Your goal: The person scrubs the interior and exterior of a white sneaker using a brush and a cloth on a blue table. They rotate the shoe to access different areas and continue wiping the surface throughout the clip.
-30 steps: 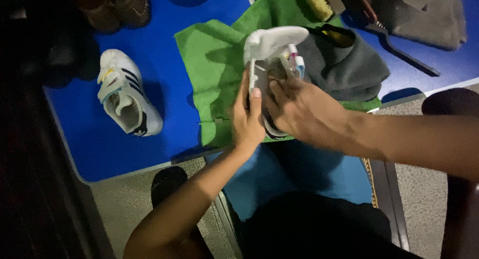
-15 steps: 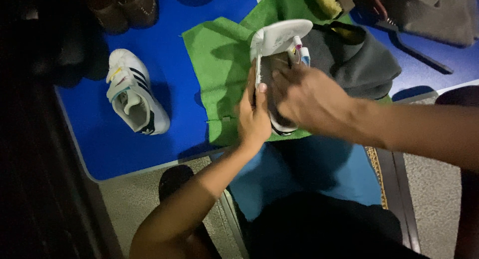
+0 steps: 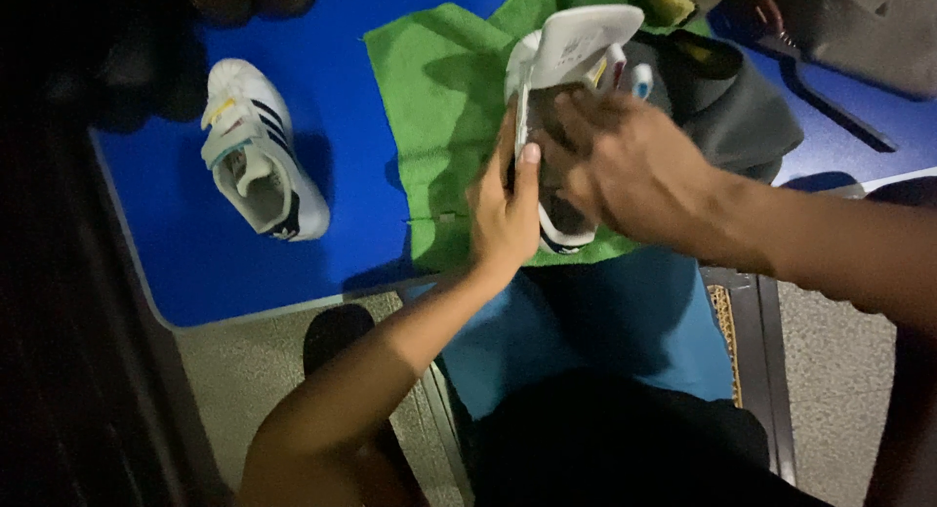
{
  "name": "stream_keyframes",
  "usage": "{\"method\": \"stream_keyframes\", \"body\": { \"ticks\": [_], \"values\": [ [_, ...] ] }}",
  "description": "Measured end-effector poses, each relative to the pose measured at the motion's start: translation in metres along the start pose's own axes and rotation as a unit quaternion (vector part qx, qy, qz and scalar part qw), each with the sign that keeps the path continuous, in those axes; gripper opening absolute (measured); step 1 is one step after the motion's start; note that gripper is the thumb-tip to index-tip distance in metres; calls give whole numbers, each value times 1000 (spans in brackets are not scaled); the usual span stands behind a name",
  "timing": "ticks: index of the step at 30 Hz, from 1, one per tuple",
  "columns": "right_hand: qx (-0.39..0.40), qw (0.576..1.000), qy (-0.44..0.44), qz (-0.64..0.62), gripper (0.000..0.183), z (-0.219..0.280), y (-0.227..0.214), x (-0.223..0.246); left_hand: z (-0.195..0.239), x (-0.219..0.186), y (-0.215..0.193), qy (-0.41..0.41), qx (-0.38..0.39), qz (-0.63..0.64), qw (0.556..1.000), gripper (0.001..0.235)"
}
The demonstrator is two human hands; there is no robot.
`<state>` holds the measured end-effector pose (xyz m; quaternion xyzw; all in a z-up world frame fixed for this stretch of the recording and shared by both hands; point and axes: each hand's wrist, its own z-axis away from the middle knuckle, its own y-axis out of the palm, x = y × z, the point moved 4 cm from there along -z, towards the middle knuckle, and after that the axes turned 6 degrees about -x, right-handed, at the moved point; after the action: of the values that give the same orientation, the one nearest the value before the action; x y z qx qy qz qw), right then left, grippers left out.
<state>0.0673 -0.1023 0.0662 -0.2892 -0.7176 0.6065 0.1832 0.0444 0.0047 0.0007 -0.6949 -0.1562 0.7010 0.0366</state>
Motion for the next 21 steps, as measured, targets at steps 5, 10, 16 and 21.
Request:
{"method": "stream_keyframes", "body": {
  "ticks": [5,10,16,21],
  "values": [
    [44,998,-4,-42,23,2,-1,16,3,8,2,11,5,5,1000,47],
    [37,999,-30,-15,25,15,19,15,3,6,5,-3,11,-11,1000,45],
    [7,997,4,-80,27,8,16,-11,0,6,8,9,24,-26,999,48],
    [36,998,-60,1,16,24,13,23,3,-1,6,-4,22,-36,999,48]
  ]
}}
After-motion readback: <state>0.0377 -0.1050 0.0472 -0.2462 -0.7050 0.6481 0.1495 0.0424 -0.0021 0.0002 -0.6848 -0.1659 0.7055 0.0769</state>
